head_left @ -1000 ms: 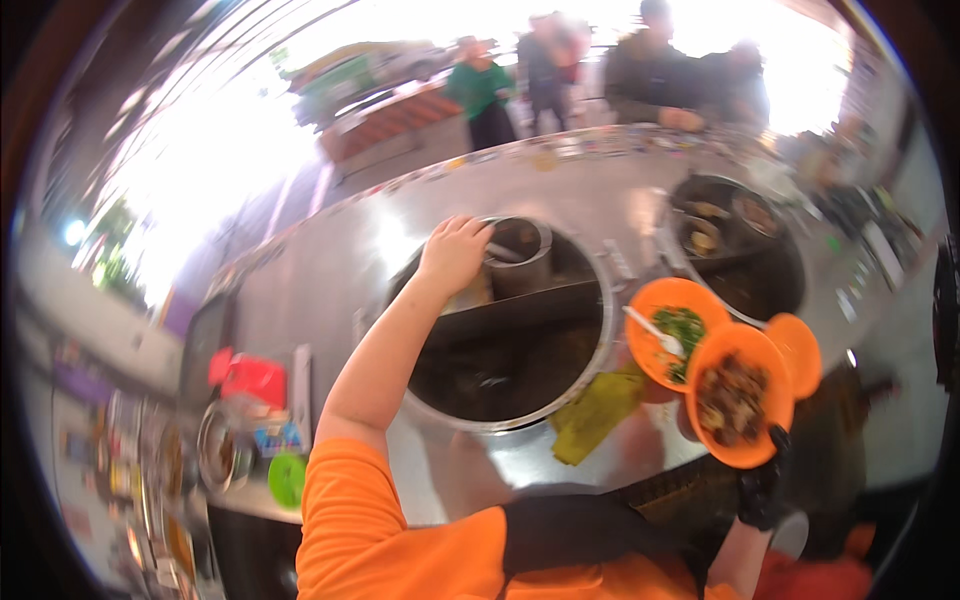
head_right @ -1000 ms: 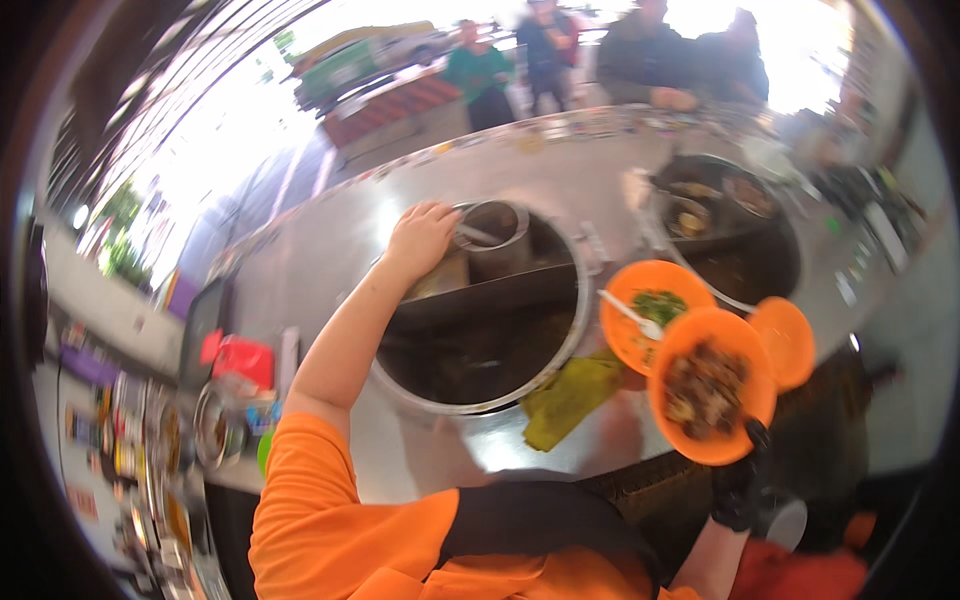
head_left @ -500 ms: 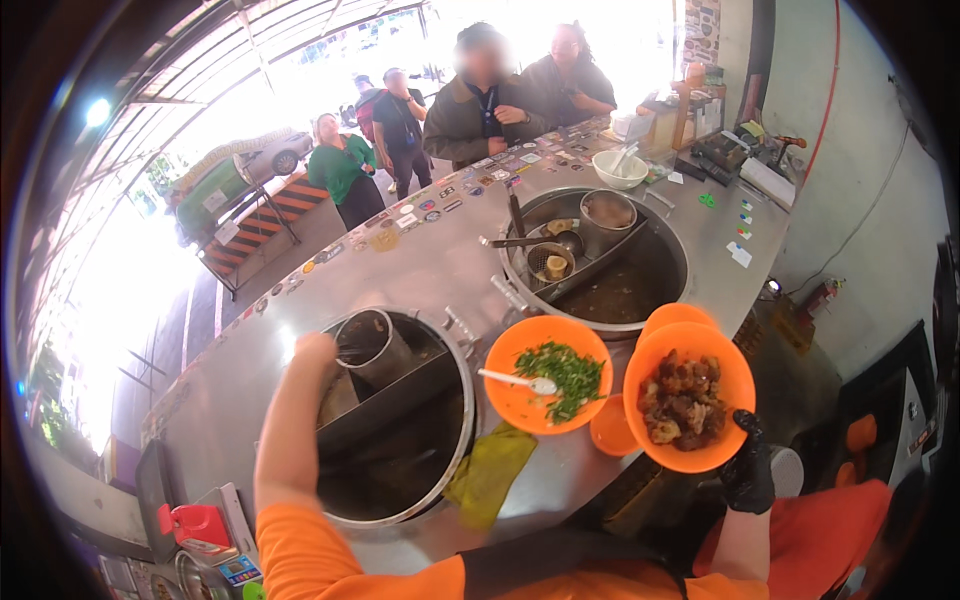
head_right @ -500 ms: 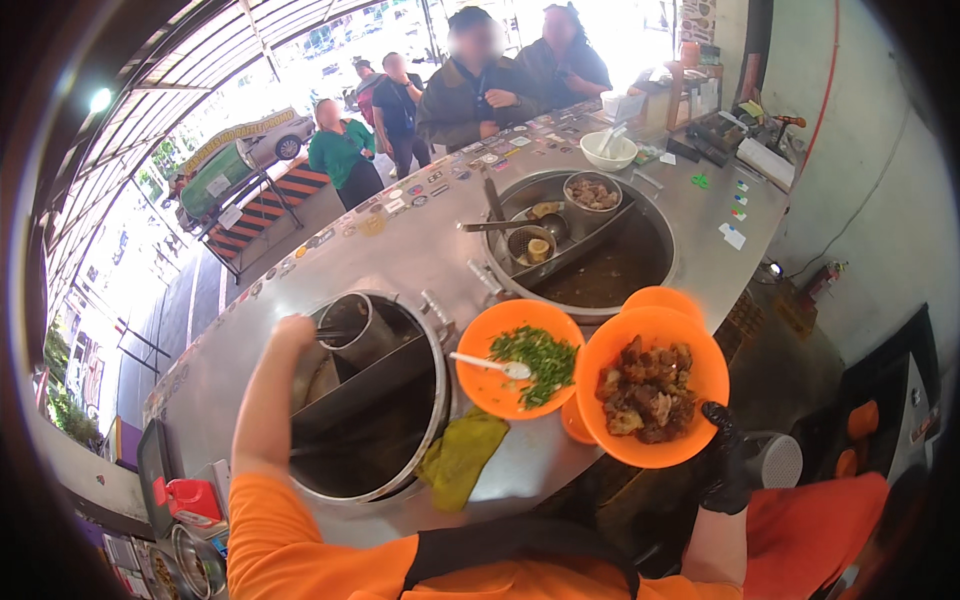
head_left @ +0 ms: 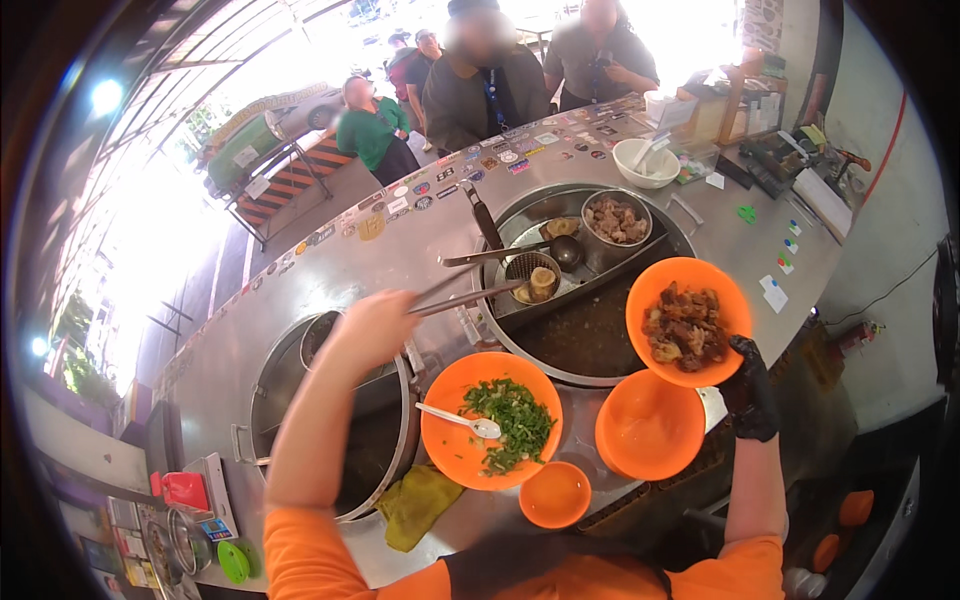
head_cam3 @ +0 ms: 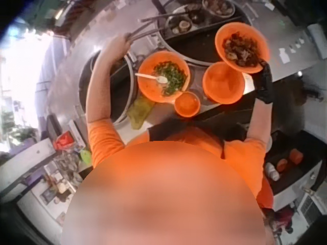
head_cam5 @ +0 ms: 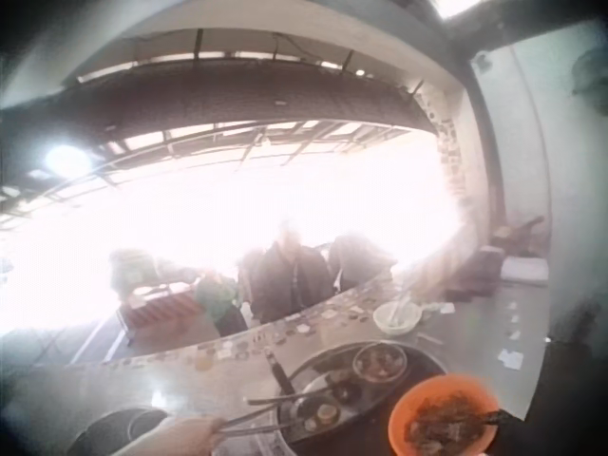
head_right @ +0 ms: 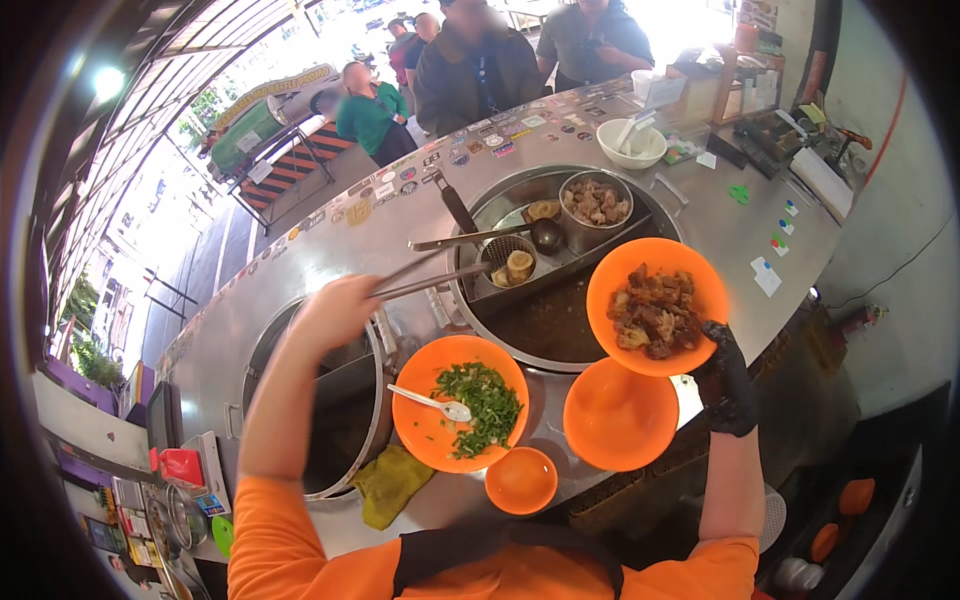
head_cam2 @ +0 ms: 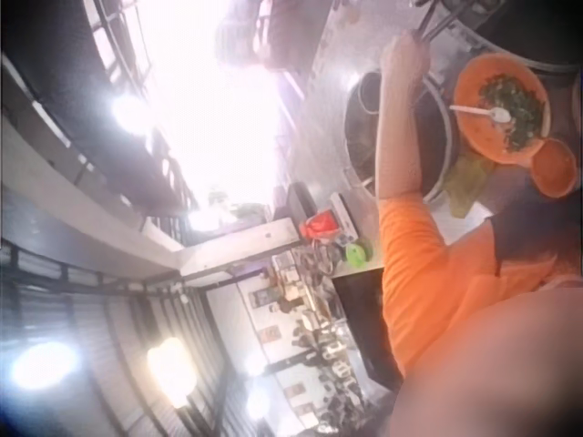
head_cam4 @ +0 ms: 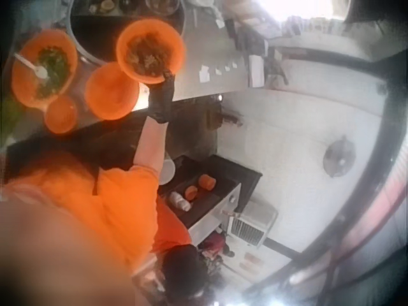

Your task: The person scoops broth into bowls, adds chopped greens, weighs and portions cooked meat, and serves rice to customers at a food stall counter. The person uses a ladle, tongs, a scale, and a rice scoop to assemble and deliver multiple orders.

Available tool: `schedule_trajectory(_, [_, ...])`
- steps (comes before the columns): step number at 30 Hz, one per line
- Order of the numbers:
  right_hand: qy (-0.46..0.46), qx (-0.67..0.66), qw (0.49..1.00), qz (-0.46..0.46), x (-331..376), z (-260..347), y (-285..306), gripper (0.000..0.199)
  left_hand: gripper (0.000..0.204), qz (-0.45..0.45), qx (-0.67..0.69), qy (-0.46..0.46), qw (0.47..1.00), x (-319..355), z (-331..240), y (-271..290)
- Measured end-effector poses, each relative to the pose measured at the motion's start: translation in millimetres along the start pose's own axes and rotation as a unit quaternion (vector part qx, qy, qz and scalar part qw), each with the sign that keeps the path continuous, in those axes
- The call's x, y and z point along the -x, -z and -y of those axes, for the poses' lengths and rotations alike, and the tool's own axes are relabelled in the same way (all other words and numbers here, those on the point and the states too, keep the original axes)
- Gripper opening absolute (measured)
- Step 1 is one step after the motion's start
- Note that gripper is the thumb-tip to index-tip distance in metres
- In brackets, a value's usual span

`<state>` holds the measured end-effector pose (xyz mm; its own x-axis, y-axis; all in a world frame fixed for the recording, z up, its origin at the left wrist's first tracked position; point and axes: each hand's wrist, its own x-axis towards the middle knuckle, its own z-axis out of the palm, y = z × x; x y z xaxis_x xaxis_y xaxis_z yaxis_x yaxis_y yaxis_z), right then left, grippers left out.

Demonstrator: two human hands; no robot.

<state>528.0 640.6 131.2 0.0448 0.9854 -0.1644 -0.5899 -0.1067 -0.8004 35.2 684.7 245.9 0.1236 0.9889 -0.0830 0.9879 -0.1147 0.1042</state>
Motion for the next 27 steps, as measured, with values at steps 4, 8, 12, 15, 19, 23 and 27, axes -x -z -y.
schedule_trajectory(4, [-0.074, -0.006, 0.996, 0.058, -31, -2, 8, 0.051, 0.021, 0.118, -0.099, 0.001, 0.988, -93, -74, -48])
schedule_trajectory(8, [-0.098, 0.015, 0.993, 0.058, -48, -4, 8, 0.055, 0.017, 0.097, -0.129, -0.007, 0.987, -129, -96, -87])
schedule_trajectory(12, [-0.113, 0.041, 0.991, 0.055, -64, -7, 9, 0.057, 0.016, 0.079, -0.131, -0.01, 0.988, -137, -78, -100])
schedule_trajectory(15, [-0.128, 0.045, 0.989, 0.056, -78, -11, 9, 0.058, 0.017, 0.081, -0.119, -0.021, 0.989, -128, -58, -98])
schedule_trajectory(19, [-0.146, 0.033, 0.987, 0.065, -95, -20, 5, 0.055, 0.02, 0.051, -0.078, -0.016, 0.996, -113, -38, -86])
schedule_trajectory(23, [-0.137, 0.018, 0.988, 0.061, -109, -31, -2, 0.051, 0.025, 0.047, -0.056, -0.016, 0.997, -109, -28, -69])
schedule_trajectory(27, [-0.149, -0.013, 0.987, 0.063, -122, -38, -3, 0.049, 0.021, 0.04, -0.028, -0.001, 0.999, -104, -18, -56])
